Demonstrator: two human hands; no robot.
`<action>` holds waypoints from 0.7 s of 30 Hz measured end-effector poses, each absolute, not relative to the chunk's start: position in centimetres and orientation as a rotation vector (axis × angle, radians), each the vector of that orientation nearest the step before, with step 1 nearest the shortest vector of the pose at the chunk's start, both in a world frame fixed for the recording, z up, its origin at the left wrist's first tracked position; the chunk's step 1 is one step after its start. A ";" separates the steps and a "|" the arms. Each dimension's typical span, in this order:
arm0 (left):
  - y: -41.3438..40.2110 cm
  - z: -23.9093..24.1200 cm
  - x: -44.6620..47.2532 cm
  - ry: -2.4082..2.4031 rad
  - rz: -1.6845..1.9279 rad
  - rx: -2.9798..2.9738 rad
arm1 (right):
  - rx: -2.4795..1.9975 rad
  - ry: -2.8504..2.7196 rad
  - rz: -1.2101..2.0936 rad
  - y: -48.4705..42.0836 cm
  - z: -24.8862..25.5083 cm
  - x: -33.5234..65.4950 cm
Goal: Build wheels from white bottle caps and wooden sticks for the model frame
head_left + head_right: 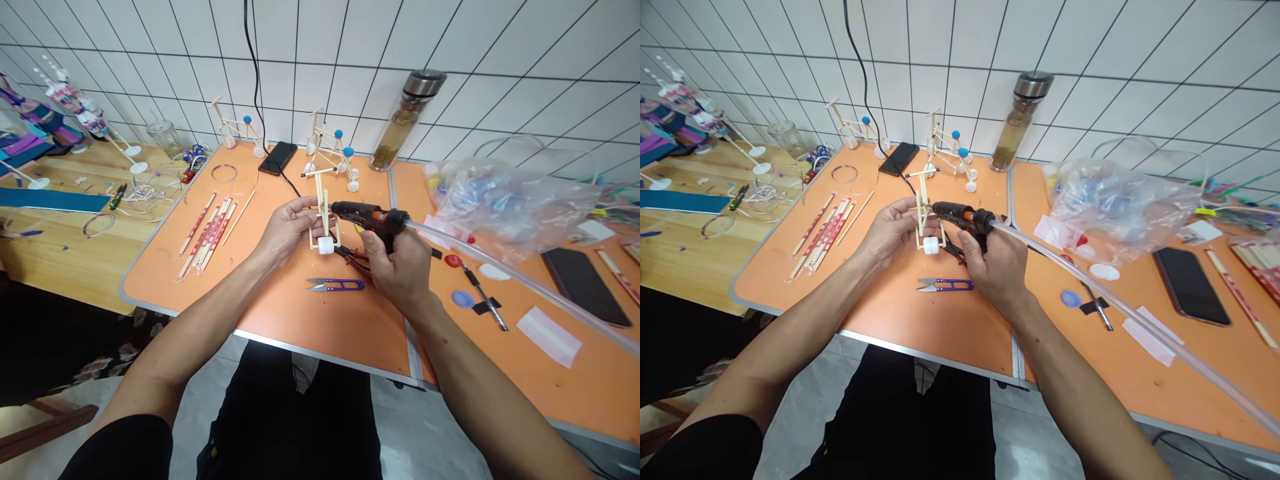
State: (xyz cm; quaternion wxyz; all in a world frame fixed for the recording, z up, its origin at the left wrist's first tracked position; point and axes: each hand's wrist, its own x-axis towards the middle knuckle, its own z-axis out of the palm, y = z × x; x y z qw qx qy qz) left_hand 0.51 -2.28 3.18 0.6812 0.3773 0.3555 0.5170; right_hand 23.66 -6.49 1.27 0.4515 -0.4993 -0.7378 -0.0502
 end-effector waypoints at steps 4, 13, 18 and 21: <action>-2.2 2.9 0.5 0.788 1.161 0.848 | -1.255 -1.762 -0.036 -6.6 1.3 23.5; -1.9 3.1 0.0 0.817 1.217 0.792 | -1.154 -1.465 0.413 -5.6 1.5 23.5; -1.7 3.1 -0.2 0.845 1.232 0.778 | -1.135 -1.370 0.592 -4.8 1.6 23.9; -1.6 3.2 -0.3 0.867 1.248 0.769 | -1.114 -1.334 0.661 -4.4 1.5 24.4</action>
